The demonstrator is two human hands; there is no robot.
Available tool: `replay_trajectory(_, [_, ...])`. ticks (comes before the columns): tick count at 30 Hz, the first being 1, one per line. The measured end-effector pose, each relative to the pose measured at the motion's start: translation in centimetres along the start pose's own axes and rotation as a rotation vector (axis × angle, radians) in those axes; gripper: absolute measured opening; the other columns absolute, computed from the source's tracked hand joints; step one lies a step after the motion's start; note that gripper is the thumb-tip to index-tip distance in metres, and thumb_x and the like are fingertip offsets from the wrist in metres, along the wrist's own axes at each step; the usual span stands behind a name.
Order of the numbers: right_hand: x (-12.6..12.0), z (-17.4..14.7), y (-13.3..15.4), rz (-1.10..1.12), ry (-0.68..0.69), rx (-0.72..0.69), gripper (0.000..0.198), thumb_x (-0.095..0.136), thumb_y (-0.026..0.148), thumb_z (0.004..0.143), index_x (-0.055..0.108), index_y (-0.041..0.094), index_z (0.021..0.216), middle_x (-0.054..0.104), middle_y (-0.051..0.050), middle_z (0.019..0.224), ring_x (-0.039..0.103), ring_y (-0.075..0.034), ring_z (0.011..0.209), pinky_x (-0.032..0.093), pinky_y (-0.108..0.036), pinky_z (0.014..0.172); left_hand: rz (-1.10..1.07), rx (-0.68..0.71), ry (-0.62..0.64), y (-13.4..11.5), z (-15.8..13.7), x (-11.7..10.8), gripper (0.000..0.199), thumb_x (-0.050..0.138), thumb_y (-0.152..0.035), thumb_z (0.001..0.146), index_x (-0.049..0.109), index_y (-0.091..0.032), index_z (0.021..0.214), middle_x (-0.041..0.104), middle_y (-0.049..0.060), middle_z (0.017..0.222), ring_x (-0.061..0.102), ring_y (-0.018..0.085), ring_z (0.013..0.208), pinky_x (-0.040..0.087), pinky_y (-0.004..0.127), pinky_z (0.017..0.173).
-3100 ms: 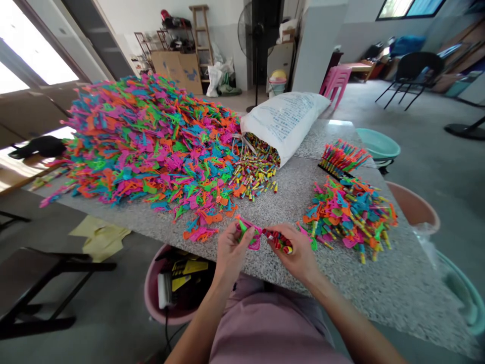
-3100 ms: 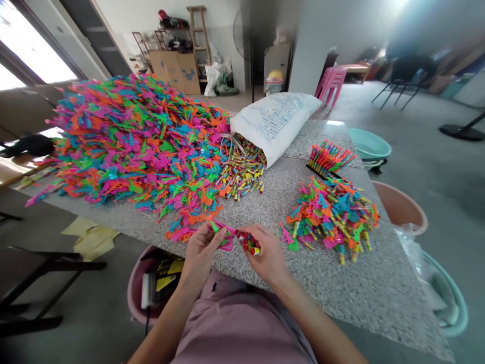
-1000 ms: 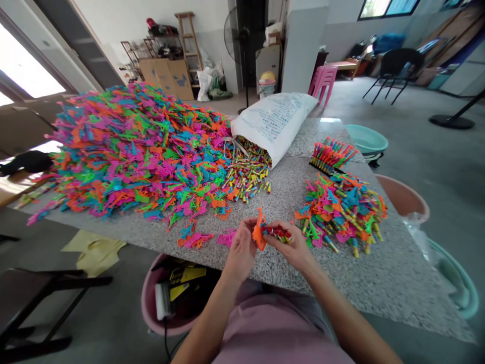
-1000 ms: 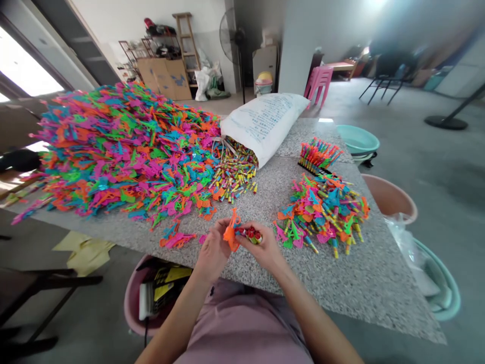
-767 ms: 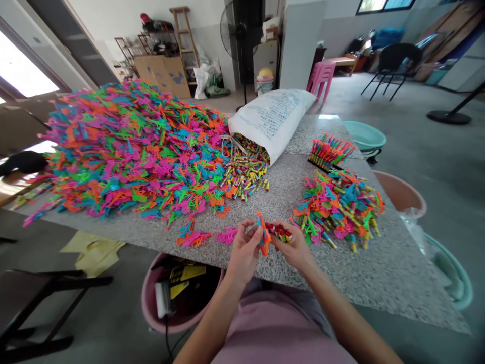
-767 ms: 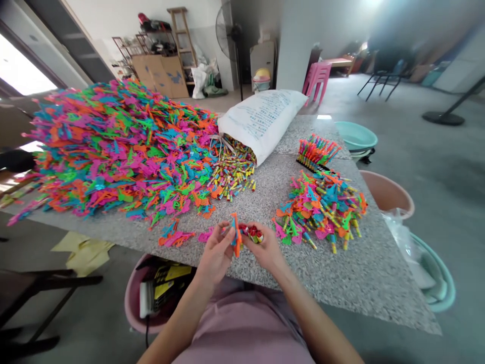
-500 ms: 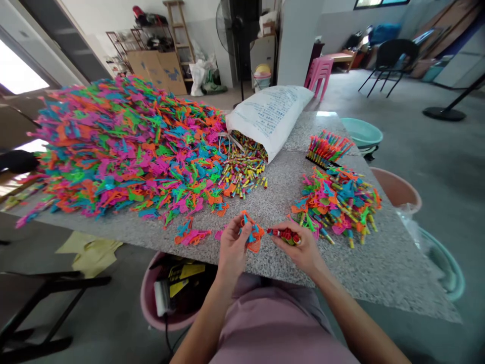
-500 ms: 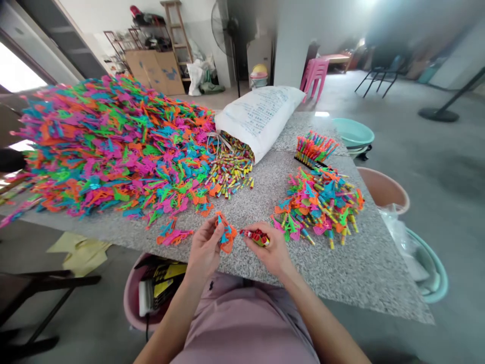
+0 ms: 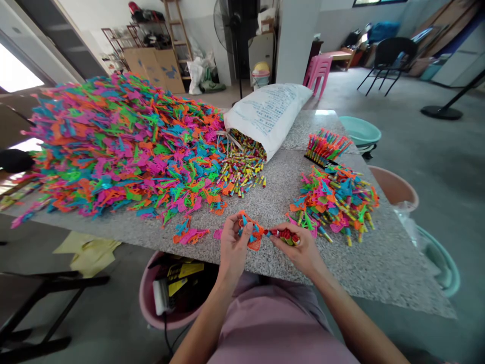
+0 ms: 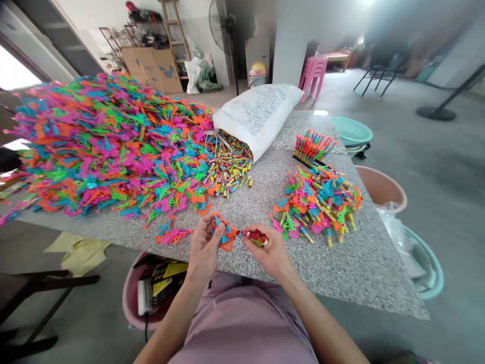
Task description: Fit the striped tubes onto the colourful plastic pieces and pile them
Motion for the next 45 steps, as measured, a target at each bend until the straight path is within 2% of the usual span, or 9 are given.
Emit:
replay_trajectory(8, [0.1, -0.2, 0.0, 0.029, -0.055, -0.007, 0.017, 0.064, 0.033, 0.078, 0.067, 0.017, 0.083, 0.062, 0.0, 0.065, 0.053, -0.013, 0.057, 0.04, -0.024, 0.053, -0.099, 0.033, -0.103, 0.2, -0.6, 0.6, 0.029, 0.069, -0.032, 0.079, 0.058, -0.022, 0.104, 0.061, -0.001, 0.085, 0.059, 0.009, 0.075, 0.049, 0.02, 0.072])
replay_trajectory(15, [0.5, -0.3, -1.1, -0.042, 0.051, -0.053, 0.012, 0.062, 0.029, 0.08, 0.066, 0.018, 0.078, 0.057, 0.002, 0.062, 0.049, -0.012, 0.056, 0.038, -0.022, 0.053, -0.06, -0.019, -0.17, 1.8, -0.9, 0.5, 0.032, 0.07, -0.033, 0.077, 0.058, -0.023, 0.105, 0.06, -0.002, 0.085, 0.059, 0.008, 0.072, 0.048, 0.02, 0.069])
replay_trajectory(23, [0.5, -2.0, -2.9, -0.14, 0.025, -0.048, 0.02, 0.06, 0.036, 0.083, 0.066, 0.018, 0.077, 0.061, -0.001, 0.064, 0.053, -0.014, 0.059, 0.042, -0.025, 0.055, 0.011, -0.114, -0.049, 3.9, -1.6, 2.5, 0.036, 0.062, -0.041, 0.082, 0.054, -0.022, 0.112, 0.063, 0.001, 0.086, 0.06, 0.012, 0.073, 0.048, 0.024, 0.069])
replay_trajectory(26, [-3.0, -2.0, -4.9, -0.163, -0.108, 0.007, 0.026, 0.061, 0.043, 0.082, 0.067, 0.018, 0.086, 0.066, -0.003, 0.071, 0.058, -0.017, 0.061, 0.046, -0.027, 0.056, 0.296, -0.042, 0.146, 4.3, 0.5, 0.5, 0.044, 0.057, -0.043, 0.085, 0.049, -0.022, 0.122, 0.062, 0.006, 0.095, 0.061, 0.018, 0.087, 0.049, 0.032, 0.079])
replay_trajectory(29, [-8.9, -1.3, -6.0, -0.337, -0.395, -0.066, 0.03, 0.065, 0.047, 0.078, 0.068, 0.019, 0.089, 0.068, -0.008, 0.087, 0.062, -0.022, 0.076, 0.05, -0.035, 0.07, 0.902, 0.133, 0.092, 3.7, 3.3, -4.4, 0.046, 0.068, -0.038, 0.076, 0.057, -0.02, 0.116, 0.054, 0.012, 0.118, 0.05, 0.029, 0.112, 0.041, 0.044, 0.094])
replay_trajectory(32, [-11.7, -0.8, -5.5, -0.54, -0.639, -0.206, 0.028, 0.067, 0.046, 0.076, 0.07, 0.02, 0.086, 0.063, -0.012, 0.099, 0.059, -0.026, 0.089, 0.047, -0.043, 0.082, 1.35, 0.067, 0.064, 4.1, 5.1, -8.3, 0.029, 0.068, -0.033, 0.075, 0.065, -0.019, 0.101, 0.052, 0.014, 0.118, 0.045, 0.035, 0.114, 0.038, 0.048, 0.091])
replay_trajectory(34, [-10.0, -0.3, -5.3, -0.463, -0.584, -0.21, 0.027, 0.066, 0.043, 0.078, 0.07, 0.02, 0.091, 0.063, -0.011, 0.095, 0.06, -0.024, 0.085, 0.049, -0.041, 0.079, 1.457, 0.033, 0.105, 4.6, 5.4, -9.0, 0.021, 0.064, -0.034, 0.079, 0.066, -0.018, 0.093, 0.056, 0.014, 0.112, 0.046, 0.034, 0.109, 0.038, 0.046, 0.088])
replay_trajectory(40, [2.3, 0.6, -5.6, -0.034, -0.045, -0.017, 0.022, 0.069, 0.034, 0.075, 0.064, 0.019, 0.091, 0.067, -0.002, 0.074, 0.061, -0.018, 0.065, 0.049, -0.029, 0.062, 1.502, -0.007, 0.203, 5.9, 4.4, -7.1, 0.028, 0.053, -0.04, 0.087, 0.059, -0.017, 0.1, 0.062, 0.013, 0.103, 0.052, 0.031, 0.102, 0.035, 0.044, 0.087])
replay_trajectory(45, [4.8, 1.2, -6.1, 0.012, 0.004, -0.003, 0.021, 0.066, 0.035, 0.076, 0.065, 0.018, 0.087, 0.068, -0.002, 0.077, 0.061, -0.018, 0.07, 0.047, -0.028, 0.065, 1.329, 0.021, 0.212, 5.9, 3.8, -6.9, 0.027, 0.054, -0.044, 0.084, 0.055, -0.017, 0.08, 0.059, 0.008, 0.087, 0.054, 0.025, 0.089, 0.038, 0.035, 0.076])
Point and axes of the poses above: each hand's wrist, its own z-axis towards the middle knuckle, its own x-axis out of the palm, y = z × x, the point moved 5 cm from there along z, towards the middle knuckle
